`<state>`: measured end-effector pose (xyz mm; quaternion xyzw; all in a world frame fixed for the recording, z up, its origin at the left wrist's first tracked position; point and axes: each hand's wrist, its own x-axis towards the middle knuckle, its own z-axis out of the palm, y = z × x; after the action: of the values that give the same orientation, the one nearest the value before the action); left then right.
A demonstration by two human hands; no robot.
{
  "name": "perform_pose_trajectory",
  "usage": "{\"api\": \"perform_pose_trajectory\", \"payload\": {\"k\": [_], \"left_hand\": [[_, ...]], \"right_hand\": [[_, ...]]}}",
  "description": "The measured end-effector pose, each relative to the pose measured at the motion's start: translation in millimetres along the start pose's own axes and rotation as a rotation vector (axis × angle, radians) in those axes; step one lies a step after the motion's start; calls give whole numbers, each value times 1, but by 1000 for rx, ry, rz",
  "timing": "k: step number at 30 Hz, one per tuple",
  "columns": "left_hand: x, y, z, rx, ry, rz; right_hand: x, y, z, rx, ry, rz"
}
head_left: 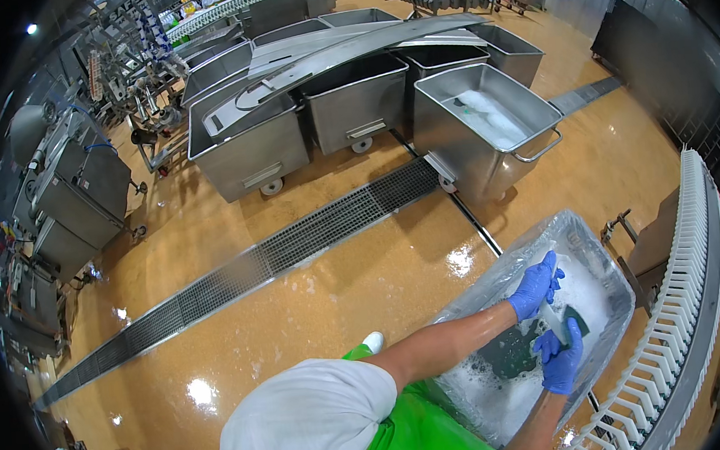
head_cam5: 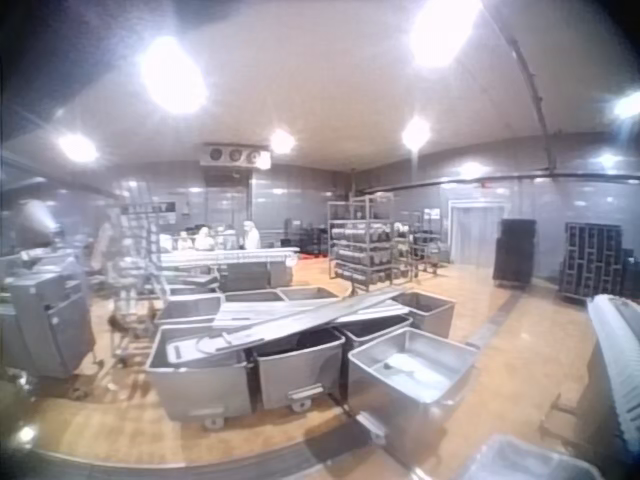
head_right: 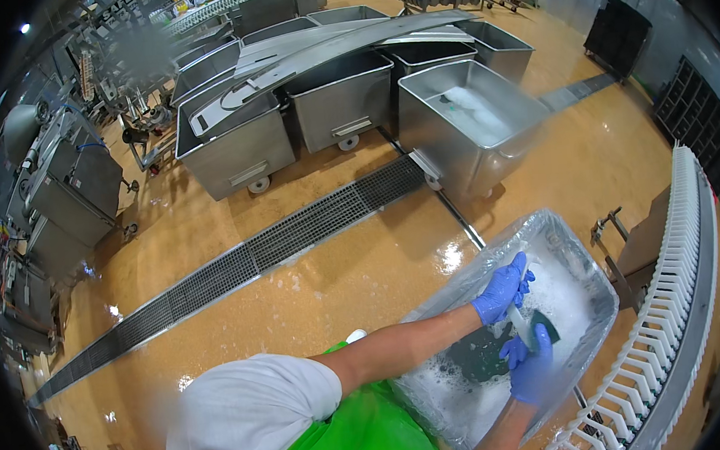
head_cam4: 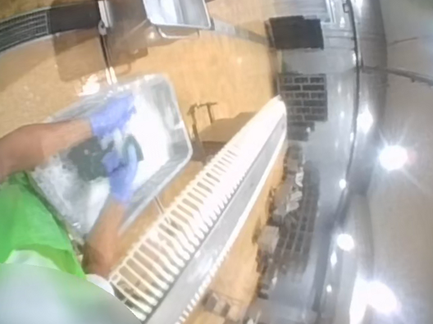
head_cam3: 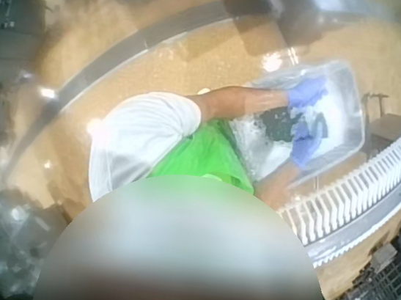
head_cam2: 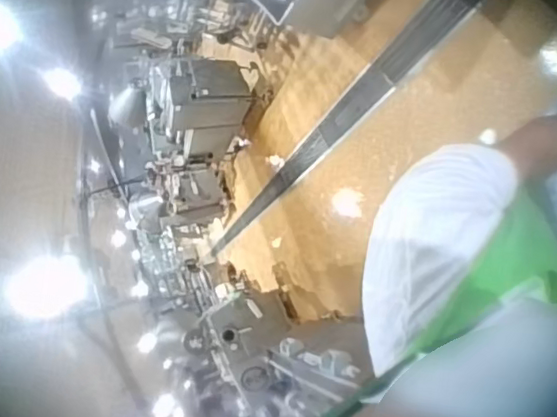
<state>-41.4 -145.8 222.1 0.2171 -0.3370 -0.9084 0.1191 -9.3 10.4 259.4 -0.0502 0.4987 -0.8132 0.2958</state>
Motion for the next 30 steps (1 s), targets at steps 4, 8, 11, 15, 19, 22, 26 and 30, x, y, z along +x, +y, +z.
{"api": "perform_pose_trajectory", "payload": {"k": [4,8,11,15,19,22,26,30], "left_hand": [[-1,5,-2,106,40,50],[2,3,-1,155,92,29],[11,-13,-4,145,161,9],[15,-19,-5,154,167,-12],[18,-20,-1,145,109,0],[18,-19,-4,162,118,21],[8,2,-6,143,163,-30],[5,19,-10,-268,-9,-165]], "right_hand": [[-9,1,8,-100,-1,-2],[-16,-1,12,-136,-61,-124],[-13,-6,24,-350,66,-65],[-17,-3,29,-246,137,-88],[-16,8,7,-98,-47,-167],[4,14,-11,-49,-74,47],[6,23,-1,-270,-37,19],[9,35,-14,-545,45,31]]}}
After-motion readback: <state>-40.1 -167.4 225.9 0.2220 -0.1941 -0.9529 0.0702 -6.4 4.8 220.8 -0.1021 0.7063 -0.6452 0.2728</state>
